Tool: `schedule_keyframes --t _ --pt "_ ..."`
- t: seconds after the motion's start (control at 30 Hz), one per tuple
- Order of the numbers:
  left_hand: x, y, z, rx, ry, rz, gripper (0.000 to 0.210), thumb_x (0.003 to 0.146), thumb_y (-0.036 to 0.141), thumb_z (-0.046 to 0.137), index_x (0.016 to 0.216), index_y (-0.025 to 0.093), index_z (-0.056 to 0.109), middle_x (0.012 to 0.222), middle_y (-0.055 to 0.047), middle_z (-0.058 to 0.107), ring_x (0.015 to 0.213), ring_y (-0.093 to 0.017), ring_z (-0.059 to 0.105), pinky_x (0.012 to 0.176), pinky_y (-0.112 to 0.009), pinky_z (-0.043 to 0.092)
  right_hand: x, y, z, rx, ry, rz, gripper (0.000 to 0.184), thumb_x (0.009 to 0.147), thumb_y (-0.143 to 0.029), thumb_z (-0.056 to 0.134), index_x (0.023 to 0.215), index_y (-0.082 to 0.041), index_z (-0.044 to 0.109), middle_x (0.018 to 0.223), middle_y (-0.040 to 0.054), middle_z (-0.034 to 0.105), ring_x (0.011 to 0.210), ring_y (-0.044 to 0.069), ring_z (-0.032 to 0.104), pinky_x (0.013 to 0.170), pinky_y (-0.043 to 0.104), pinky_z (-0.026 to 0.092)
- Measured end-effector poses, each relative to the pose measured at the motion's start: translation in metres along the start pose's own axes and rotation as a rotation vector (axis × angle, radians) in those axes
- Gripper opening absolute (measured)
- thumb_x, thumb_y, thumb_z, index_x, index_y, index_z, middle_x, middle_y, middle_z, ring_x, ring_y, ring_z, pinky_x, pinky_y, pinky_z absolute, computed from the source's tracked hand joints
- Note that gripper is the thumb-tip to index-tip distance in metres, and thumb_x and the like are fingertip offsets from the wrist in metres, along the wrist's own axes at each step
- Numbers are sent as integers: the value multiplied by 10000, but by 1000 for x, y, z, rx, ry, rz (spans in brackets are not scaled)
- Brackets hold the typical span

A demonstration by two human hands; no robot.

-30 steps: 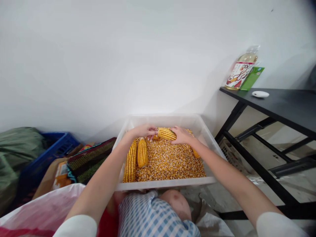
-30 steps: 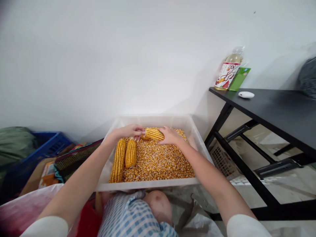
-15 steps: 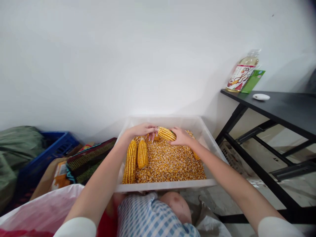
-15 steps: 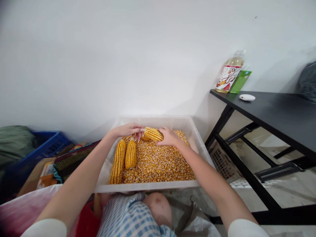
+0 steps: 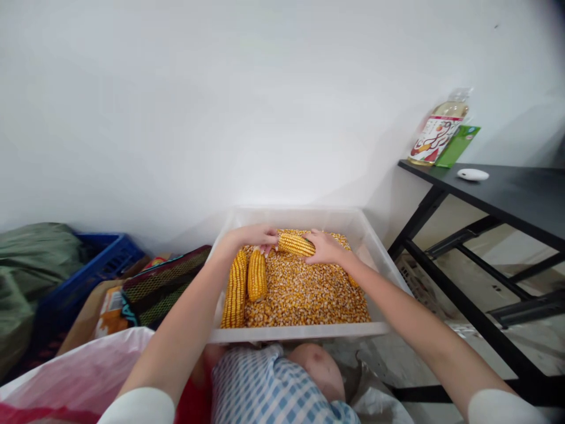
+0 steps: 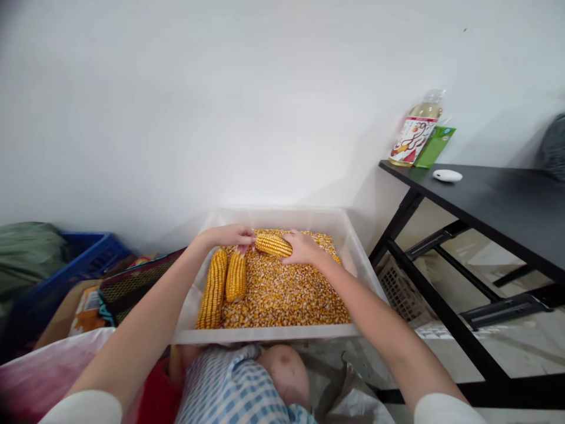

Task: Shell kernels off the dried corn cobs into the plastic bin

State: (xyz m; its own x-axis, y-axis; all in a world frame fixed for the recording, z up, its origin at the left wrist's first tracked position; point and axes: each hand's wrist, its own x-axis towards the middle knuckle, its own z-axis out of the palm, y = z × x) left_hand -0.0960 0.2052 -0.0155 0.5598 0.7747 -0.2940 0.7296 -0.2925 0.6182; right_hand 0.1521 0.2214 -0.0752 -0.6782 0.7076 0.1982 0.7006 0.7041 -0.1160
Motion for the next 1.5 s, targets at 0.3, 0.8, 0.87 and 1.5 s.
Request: schedule_keyframes --t 0.3,0.8,0.87,1.5 --pt "8 -4 10 162 106 -5 207 682 282 403 539 168 498 499 -4 547 464 -111 473 493 -227 350 0 1 2 -63 -20 15 662 608 -526 620 1162 -176 522 1018 90 558 872 230 550 766 308 411" --pt "-2 23 5 173 331 110 132 685 244 402 590 169 456 508 23 467 464 -89 378 480 -225 267 2 2 -30 -158 56 2 592 635 -505 614 1097 -139 552 931 97 565 817 226 534 724 306 398" --pt "-4 28 4 207 421 139 133 685 243 408 580 168 444 510 28 424 471 -83 333 483 -231 239 2 2 -36 -171 118 -22 586 640 -484 616 1102 -131 546 931 104 573 856 238 526 738 314 394" --pt "-6 4 -9 378 763 -25 280 758 371 464 596 188 601 530 -41 546 543 -149 471 595 -271 312 4 -10 -41 125 290 164 477 630 -467 631 977 -145 569 892 98 609 836 232 543 705 323 414"
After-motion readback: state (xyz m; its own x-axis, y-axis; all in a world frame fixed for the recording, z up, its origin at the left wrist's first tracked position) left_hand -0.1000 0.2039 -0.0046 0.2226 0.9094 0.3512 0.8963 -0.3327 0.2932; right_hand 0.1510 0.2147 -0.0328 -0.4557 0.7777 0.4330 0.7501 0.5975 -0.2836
